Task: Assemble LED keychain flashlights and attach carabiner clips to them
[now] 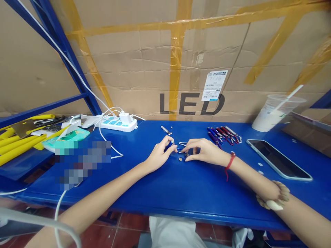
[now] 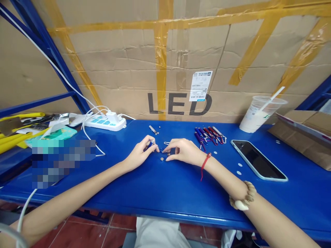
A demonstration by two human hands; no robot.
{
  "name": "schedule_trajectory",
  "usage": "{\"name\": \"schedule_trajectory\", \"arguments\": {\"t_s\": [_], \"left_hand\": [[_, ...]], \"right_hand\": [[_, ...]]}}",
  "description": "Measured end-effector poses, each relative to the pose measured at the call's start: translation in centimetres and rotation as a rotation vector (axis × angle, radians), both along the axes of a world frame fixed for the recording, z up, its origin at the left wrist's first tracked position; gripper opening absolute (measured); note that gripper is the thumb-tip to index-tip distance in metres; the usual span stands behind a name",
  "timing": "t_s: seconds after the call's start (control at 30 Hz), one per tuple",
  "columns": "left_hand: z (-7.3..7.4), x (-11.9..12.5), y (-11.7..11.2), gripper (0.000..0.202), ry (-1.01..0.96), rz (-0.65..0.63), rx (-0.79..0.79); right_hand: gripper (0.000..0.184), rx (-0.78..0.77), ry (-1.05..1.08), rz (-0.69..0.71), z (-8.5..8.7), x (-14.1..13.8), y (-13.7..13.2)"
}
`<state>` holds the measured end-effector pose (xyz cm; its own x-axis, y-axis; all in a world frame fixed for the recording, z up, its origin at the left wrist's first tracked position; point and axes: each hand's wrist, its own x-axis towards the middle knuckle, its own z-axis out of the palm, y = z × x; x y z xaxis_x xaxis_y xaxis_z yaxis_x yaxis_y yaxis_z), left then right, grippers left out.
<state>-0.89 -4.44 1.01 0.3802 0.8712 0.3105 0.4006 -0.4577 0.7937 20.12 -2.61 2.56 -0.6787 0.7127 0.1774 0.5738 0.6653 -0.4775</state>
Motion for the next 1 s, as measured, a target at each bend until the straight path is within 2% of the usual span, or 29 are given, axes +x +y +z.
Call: {"name": "schedule_trajectory", "arguments": {"t_s": [0.2,0.37,0.5,0.6,0.77,0.9,1.0], "left_hand": [[0.1,0.4,-0.4,0.011,0.029,-0.054,0.080],[0.0,0.5,-0.4,0.010,0.029,-0.051,0.069],[0.0,0.5,-0.4,0.011,0.003,-0.046,0.076],[0.0,0.6,-0.5,0.010,0.006,-0.077,0.100],[-0.2,0.6,-0.6,0.012,0.021,-0.136,0.068],[-0.4,0.5,-0.6,0.012,0.014,-0.128,0.070],[-0.3,0.5,-0.5,0.011,0.018,-0.117,0.076]], "right_hand": [[0.016,0.231,-0.077,0.056,-0.6,-1.1,-1.3],[0.017,0.430,-0.114,0.073,-0.7,-1.1,-1.5],[0.018,0.696,0.061,-0.064,-0.5,-1.1,-1.7],[0.015,0.800,0.237,-0.127,-0.4,-1.3,-2.1],[0.014,0.728,0.280,-0.065,-0.6,-1.7,-2.6],[0.019,0.616,0.235,-0.021,-0.8,-1.6,-2.6],[0.022,0.597,0.194,-0.012,-0.6,-1.5,-2.7]]}}
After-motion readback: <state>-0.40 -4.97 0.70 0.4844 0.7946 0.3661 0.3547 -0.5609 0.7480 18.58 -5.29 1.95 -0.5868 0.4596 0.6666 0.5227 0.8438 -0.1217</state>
